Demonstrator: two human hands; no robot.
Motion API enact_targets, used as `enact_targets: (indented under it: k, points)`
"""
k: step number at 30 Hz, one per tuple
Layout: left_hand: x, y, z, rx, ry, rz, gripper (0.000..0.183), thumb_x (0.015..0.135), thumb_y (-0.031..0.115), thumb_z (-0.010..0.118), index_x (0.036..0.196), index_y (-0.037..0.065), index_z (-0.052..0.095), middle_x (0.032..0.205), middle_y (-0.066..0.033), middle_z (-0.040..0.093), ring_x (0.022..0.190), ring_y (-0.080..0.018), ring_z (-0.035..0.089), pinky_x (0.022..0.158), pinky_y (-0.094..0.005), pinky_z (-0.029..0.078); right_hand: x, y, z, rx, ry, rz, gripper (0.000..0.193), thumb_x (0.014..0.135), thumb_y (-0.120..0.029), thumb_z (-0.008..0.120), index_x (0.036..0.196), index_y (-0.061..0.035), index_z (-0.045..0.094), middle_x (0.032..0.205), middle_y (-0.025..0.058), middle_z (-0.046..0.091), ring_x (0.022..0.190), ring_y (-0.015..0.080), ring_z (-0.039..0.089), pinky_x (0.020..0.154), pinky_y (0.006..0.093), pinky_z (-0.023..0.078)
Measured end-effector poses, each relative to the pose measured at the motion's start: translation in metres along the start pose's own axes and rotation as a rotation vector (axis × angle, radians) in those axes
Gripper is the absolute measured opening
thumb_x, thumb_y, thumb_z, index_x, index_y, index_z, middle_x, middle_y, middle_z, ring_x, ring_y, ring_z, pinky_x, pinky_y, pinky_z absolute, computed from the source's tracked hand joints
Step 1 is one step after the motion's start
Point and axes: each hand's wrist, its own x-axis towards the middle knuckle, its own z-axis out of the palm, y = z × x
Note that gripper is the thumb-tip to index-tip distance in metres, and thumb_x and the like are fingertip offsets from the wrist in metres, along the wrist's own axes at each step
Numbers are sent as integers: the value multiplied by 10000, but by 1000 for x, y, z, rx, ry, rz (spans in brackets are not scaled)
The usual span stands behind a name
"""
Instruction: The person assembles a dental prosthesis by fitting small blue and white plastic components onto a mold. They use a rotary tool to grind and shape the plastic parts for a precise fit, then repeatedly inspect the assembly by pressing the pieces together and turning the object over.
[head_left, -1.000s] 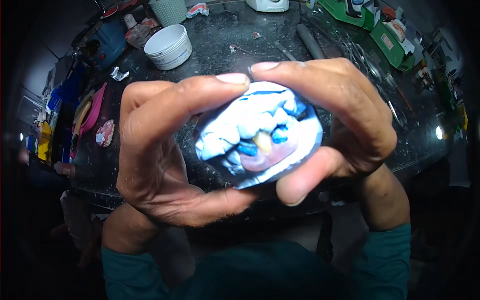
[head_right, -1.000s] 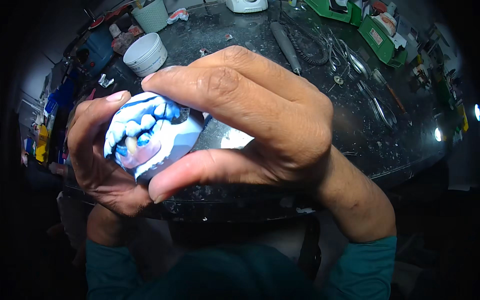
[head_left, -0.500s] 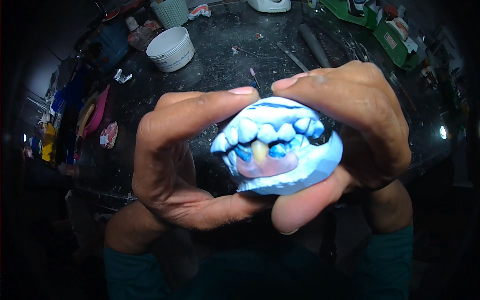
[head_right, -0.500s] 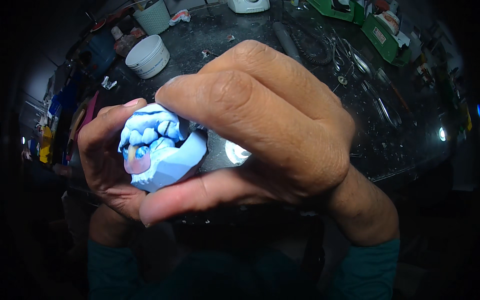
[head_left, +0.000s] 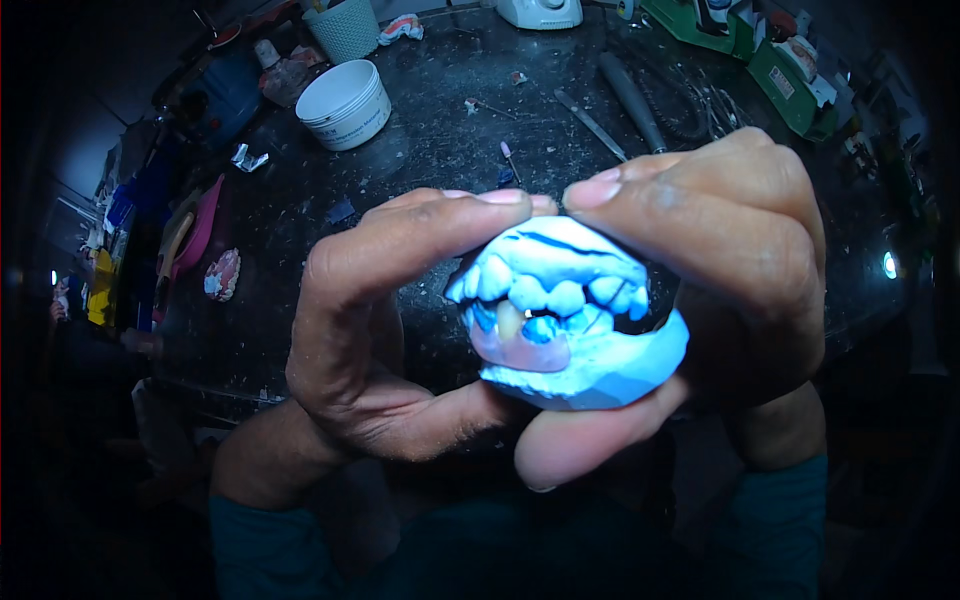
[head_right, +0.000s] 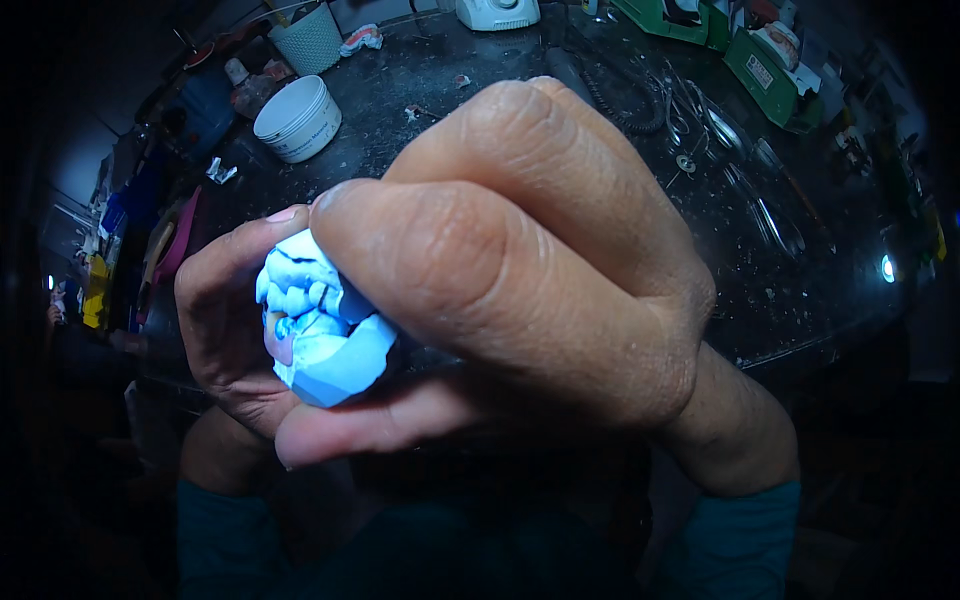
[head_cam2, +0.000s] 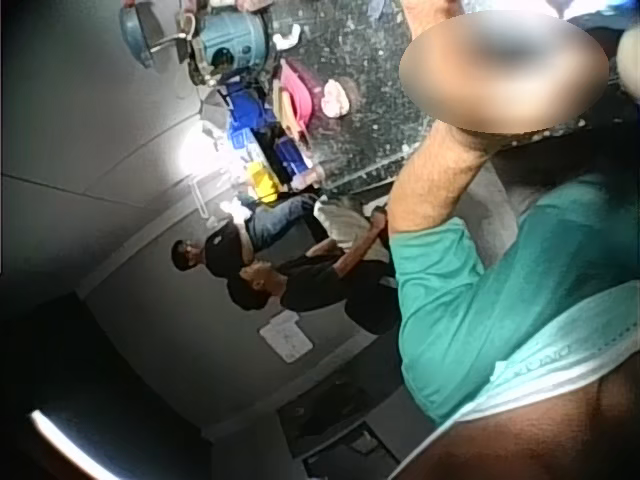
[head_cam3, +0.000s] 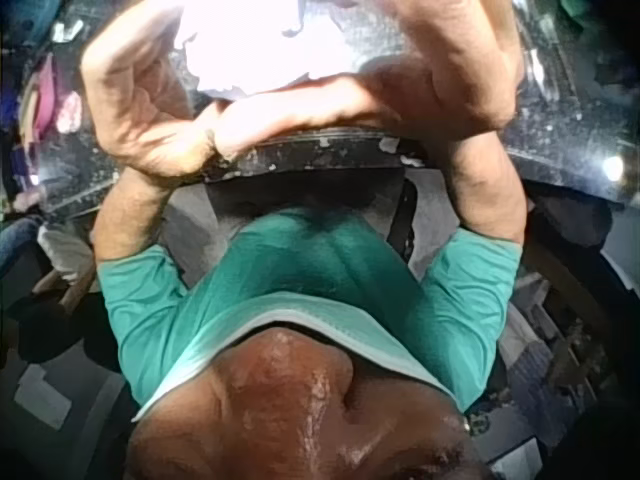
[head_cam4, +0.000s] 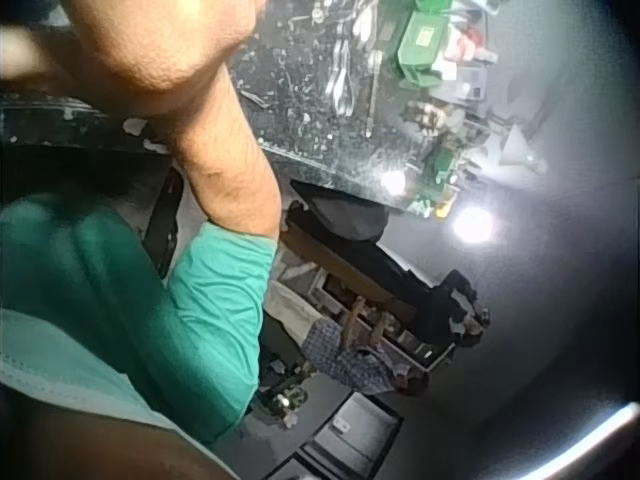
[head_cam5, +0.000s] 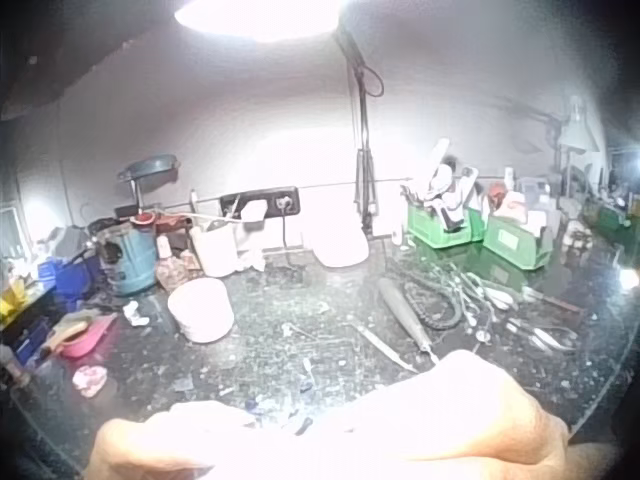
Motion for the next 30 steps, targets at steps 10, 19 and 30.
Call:
enact_targets:
  k: [10,19,30]
  points:
    - [6,5,2,84,-77,17,760,792,152,846,1353,-79,387,1284,-295,601,1225,-382,621,1136,-518,376,-1,-5,4,-53,39,8,567,736,-378,868,1129,-66,605,970,48,569,806,153,613,668,262,579]
    - [2,2,0,106,-86,66,789,760,202,882,1336,-90,429,1276,-288,607,1219,-366,624,1135,-520,384,-6,1,5,-17,55,-17,619,707,-414,881,1146,-67,615,977,43,563,798,142,611,645,237,571]
    - [17,-22,-48,398,50,-29,657,801,173,833,1355,-15,533,1299,-150,619,1200,-236,616,1068,-394,483,-13,32,31,348,-9,431,358,976,-312,676,1130,10,698,974,93,708,906,150,658,791,277,508]
